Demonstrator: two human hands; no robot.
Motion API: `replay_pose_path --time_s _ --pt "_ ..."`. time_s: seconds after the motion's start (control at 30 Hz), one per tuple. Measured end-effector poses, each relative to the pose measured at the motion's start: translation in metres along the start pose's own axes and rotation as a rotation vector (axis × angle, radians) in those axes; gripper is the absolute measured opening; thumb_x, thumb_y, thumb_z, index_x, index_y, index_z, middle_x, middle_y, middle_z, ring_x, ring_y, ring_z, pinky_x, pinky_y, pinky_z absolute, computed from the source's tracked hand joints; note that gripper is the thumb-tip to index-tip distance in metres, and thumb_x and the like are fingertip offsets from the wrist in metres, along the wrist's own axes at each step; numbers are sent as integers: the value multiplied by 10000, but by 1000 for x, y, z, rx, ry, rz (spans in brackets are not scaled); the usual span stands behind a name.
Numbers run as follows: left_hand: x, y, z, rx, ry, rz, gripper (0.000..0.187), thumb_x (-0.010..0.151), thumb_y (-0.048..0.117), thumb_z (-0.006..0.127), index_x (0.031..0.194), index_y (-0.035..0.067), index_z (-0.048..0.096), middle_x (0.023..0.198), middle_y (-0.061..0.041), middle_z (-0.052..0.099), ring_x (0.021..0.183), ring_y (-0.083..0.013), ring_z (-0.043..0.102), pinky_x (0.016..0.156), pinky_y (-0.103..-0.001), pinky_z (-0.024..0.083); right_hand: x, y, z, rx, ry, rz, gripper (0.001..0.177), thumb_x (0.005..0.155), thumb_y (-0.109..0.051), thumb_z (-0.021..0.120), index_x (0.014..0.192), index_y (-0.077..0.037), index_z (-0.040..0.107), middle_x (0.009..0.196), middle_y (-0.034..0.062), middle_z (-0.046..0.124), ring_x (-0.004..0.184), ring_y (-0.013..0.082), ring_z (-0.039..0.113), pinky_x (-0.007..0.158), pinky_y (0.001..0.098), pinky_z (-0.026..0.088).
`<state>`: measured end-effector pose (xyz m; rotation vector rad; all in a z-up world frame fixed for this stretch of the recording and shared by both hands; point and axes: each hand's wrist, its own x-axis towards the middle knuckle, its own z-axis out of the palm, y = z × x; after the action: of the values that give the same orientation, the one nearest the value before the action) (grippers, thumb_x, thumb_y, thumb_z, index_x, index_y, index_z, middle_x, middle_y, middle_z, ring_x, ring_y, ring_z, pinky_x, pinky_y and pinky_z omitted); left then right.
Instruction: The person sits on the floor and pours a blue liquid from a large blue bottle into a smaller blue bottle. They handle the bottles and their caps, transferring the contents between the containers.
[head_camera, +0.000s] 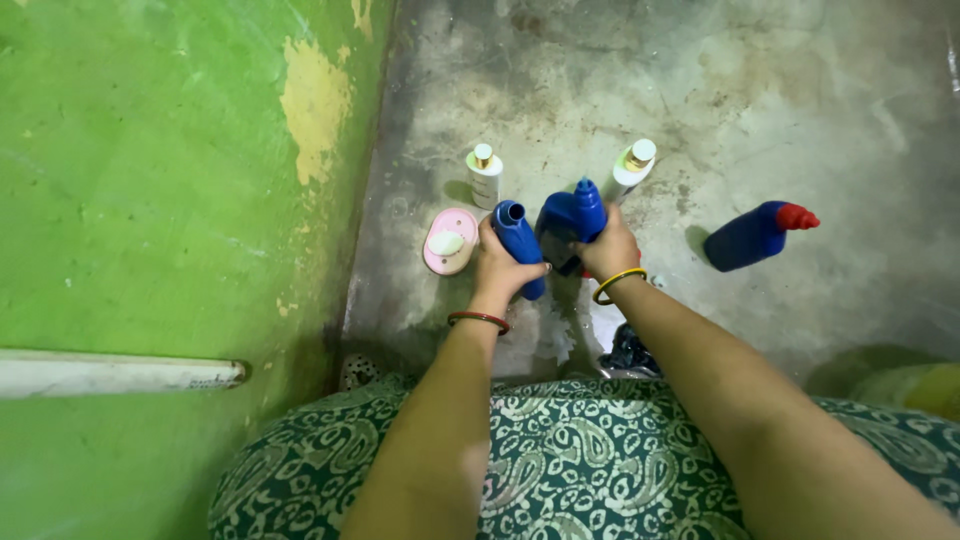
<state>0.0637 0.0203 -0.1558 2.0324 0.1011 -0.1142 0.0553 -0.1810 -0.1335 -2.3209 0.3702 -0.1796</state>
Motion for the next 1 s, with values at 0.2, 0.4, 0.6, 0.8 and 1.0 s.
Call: replay_pose_path --time_s 0.2,0.4,0.6,0.8,1.0 --pt "-3 20 -2 -25 23 116 1243 470 305 987 1445 60 257 1317 -249 590 1195 -399 624 1008 -456 516 -12 -10 -8 24 -210 195 734 689 -241 913 1265 -50 499 1095 190 708 971 329 741 841 438 592" --pt "-24 58 -17 -35 -13 102 1248 476 331 973 1470 73 263 1323 -218 615 1183 -370 654 999 -432 532 -12 -5 -26 -36 -126 118 666 712 -211 904 1225 -33 518 1143 208 678 1024 337 689 875 427 553" --pt "-35 85 -27 -207 -99 238 1243 490 282 976 1497 72 278 1358 -188 594 1195 -308 659 997 -412 552 -19 -36 -74 -84 -140 -65 379 847 -194 783 1159 -42 632 1131 179 725 1025 307 712 874 389 557" --pt "-53 122 -32 -425 -351 370 1187 612 195 954 1579 58 280 1374 -145 599 1213 -244 639 1028 -395 539 -43 -106 -134 214 -575 92 625 824 -166 705 1413 -102 504 1221 91 679 927 256 660 691 374 530" --pt "-78 155 -40 -767 -653 364 780 890 86 764 1579 44 399 1366 -93 628 1208 -185 616 1049 -351 501 -78 -122 -199 458 -682 133 937 703 -73 761 1509 -162 291 1334 109 603 1062 212 675 825 351 608"
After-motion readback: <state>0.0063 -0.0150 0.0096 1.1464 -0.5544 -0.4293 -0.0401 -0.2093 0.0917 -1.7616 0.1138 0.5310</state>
